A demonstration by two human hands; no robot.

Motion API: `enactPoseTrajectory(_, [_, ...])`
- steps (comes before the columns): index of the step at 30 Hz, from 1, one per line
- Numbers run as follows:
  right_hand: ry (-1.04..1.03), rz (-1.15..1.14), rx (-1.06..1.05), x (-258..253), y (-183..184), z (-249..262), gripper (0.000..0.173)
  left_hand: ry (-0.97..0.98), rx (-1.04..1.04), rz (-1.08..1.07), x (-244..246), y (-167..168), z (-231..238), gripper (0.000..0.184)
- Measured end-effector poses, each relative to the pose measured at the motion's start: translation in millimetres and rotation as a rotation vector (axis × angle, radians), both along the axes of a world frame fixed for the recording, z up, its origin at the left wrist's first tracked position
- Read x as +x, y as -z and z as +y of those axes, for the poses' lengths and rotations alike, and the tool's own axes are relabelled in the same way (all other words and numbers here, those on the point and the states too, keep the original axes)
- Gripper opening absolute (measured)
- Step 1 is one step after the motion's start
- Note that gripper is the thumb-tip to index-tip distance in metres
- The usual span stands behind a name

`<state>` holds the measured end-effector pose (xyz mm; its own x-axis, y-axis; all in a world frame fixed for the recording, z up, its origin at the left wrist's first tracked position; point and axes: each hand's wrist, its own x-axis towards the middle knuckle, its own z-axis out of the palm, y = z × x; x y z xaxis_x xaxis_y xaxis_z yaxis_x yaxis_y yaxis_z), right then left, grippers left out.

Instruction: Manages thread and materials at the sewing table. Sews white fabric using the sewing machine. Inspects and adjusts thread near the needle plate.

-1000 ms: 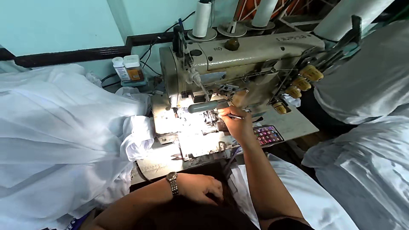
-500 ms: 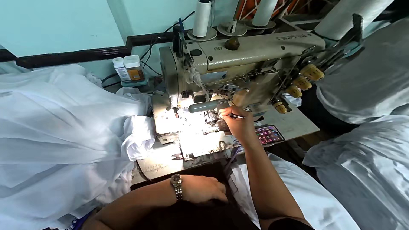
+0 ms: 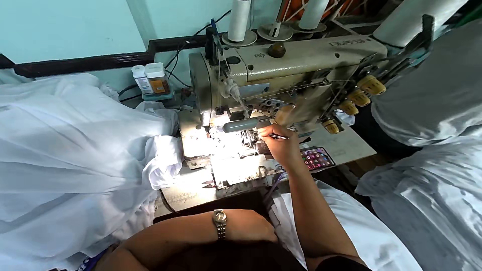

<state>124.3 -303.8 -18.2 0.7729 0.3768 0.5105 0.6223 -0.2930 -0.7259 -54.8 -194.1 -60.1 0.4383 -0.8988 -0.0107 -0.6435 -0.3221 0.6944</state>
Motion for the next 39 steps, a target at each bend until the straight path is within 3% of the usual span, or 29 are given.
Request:
enactPoseTrajectory(4, [0.014, 0.004, -0.007, -0.6, 0.0, 2.2, 0.013, -0.038, -0.147, 0.014, -0.6, 8.9, -14.0, 0.022])
enactPoseTrajectory(11, [0.026, 0.005, -0.098, 3.1, -6.5, 3.7, 0.011, 0.022, 0.146, 0.163, -1.5, -23.3, 26.7, 0.026])
enactPoseTrajectory(18, [0.021, 0.033, -0.105, 4.4, -8.7, 3.9, 0.012, -0.071, -0.066, 0.174, -0.6, -24.9, 75.8, 0.017])
enactPoseTrajectory(20, [0.013, 0.04, -0.101, 4.7, -9.3, 4.0, 0.012, -0.188, -0.155, 0.088, -6.8, -22.0, 85.8, 0.018])
enactPoseTrajectory(24, [-0.017, 0.035, -0.098, 6.4, -7.2, 1.2, 0.012, -0.6, -0.383, -0.047, -25.8, -10.7, 121.6, 0.022])
enactPoseTrajectory(29, [-0.018, 0.051, -0.094, 5.1, -9.5, 0.4, 0.011, -1.171, -0.288, -0.25, -59.9, 28.4, 159.3, 0.025])
enactPoseTrajectory(32, [0.001, 0.043, -0.096, 3.9, -8.8, 0.4, 0.011, -1.262, -0.181, -0.356, -80.1, 53.0, 164.9, 0.026])
enactPoseTrajectory(39, [0.058, 0.032, -0.097, 2.9, -6.2, 3.2, 0.01, -1.363, -0.254, -0.407, -86.7, 71.7, 160.3, 0.025])
